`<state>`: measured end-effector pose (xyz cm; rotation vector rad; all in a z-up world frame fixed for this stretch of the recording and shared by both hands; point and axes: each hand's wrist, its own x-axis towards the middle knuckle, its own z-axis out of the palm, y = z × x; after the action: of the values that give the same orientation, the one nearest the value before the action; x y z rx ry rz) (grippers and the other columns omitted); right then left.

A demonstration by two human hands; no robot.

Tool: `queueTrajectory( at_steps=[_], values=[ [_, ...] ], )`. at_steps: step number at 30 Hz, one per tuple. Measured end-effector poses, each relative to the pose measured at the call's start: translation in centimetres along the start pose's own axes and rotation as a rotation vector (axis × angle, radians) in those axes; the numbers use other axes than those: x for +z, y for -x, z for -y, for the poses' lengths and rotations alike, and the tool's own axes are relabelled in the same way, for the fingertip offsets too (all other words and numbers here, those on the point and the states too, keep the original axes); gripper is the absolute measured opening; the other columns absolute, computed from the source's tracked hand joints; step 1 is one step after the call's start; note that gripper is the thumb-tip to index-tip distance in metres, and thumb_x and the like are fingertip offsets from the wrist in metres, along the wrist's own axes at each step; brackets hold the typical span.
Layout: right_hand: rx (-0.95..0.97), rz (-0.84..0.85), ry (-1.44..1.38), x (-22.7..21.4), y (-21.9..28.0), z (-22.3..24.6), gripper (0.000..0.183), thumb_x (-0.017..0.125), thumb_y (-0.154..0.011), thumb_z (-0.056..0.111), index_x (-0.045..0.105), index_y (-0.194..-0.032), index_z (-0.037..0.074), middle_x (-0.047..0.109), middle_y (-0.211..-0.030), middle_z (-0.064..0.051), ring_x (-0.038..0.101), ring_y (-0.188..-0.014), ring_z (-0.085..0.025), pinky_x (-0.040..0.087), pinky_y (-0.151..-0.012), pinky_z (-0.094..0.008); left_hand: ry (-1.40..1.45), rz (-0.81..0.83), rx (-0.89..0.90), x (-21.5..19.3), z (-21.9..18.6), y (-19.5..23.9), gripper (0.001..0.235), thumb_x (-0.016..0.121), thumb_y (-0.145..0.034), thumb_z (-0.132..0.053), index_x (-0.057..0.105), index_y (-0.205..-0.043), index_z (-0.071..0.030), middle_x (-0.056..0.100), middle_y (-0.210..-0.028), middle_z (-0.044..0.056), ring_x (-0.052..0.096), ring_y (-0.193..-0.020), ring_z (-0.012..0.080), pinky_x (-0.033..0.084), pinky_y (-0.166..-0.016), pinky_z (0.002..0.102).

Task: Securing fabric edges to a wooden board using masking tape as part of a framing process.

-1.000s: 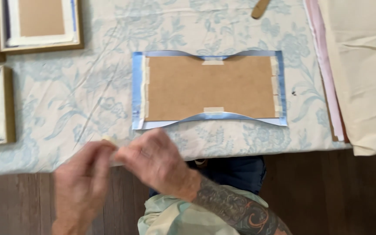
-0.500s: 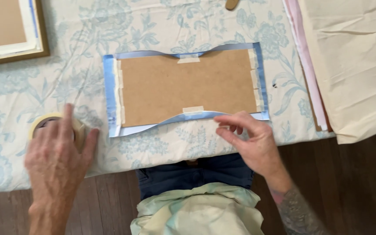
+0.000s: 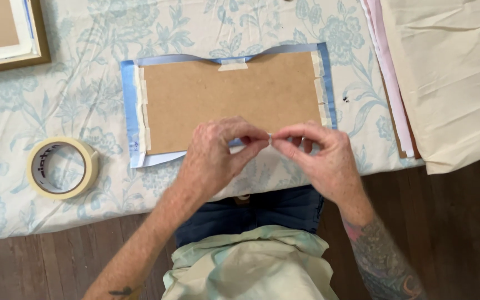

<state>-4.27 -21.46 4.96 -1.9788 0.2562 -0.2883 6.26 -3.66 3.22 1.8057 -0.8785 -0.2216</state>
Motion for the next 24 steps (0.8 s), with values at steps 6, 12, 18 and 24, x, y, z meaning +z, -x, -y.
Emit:
queueTrajectory(
  at_steps=[6,12,18,24],
  values=[
    [-0.063,0.086,0.170,-1.1,-2.1,-0.1,0.015,0.085,-0.090,0.017,0.082,-0.104,0.020,0.076,-0.090,0.000,0.059,-0.078,-0.012,0.044,-0.069,-0.023,-0.087,0.194,-0.153,-0.8,-0.7,-2.5,0.009,0.079,-0.083,-0.020,0.081,-0.091,-0.016,0.077,-0.077,0.005,0.078,-0.081,0.0263,0.059,-0.077,0.043],
    [0.048,0.154,0.264,-1.2,-2.7,0.5,0.015,0.085,-0.086,0.022,0.081,-0.101,0.023,0.077,-0.082,0.005,0.061,-0.074,-0.008,0.041,-0.075,-0.024,-0.129,0.271,-0.270,-0.9,0.3,-3.7,0.011,0.078,-0.082,-0.022,0.081,-0.092,-0.018,0.078,-0.087,0.003,0.076,-0.092,0.0278,0.058,-0.087,0.046],
    [0.040,0.206,0.308,-1.2,-2.8,-0.2,0.010,0.082,-0.088,0.020,0.080,-0.098,0.020,0.078,-0.090,0.002,0.062,-0.083,-0.012,0.043,-0.077,-0.027,-0.228,0.343,-0.256,-1.2,1.0,-4.3,0.008,0.080,-0.082,-0.024,0.083,-0.090,-0.027,0.075,-0.071,-0.009,0.078,-0.080,0.0153,0.047,-0.099,0.039],
    [0.030,0.254,0.323,-1.3,-3.4,0.0,0.011,0.082,-0.090,0.021,0.077,-0.097,0.015,0.072,-0.117,-0.006,0.065,-0.100,-0.025,0.049,-0.084,-0.035,-0.185,0.360,-0.311,-0.5,2.7,-4.5,0.010,0.085,-0.081,-0.026,0.083,-0.090,-0.031,0.074,-0.068,-0.013,0.075,-0.076,0.0108,0.040,-0.107,0.046]
  ],
)
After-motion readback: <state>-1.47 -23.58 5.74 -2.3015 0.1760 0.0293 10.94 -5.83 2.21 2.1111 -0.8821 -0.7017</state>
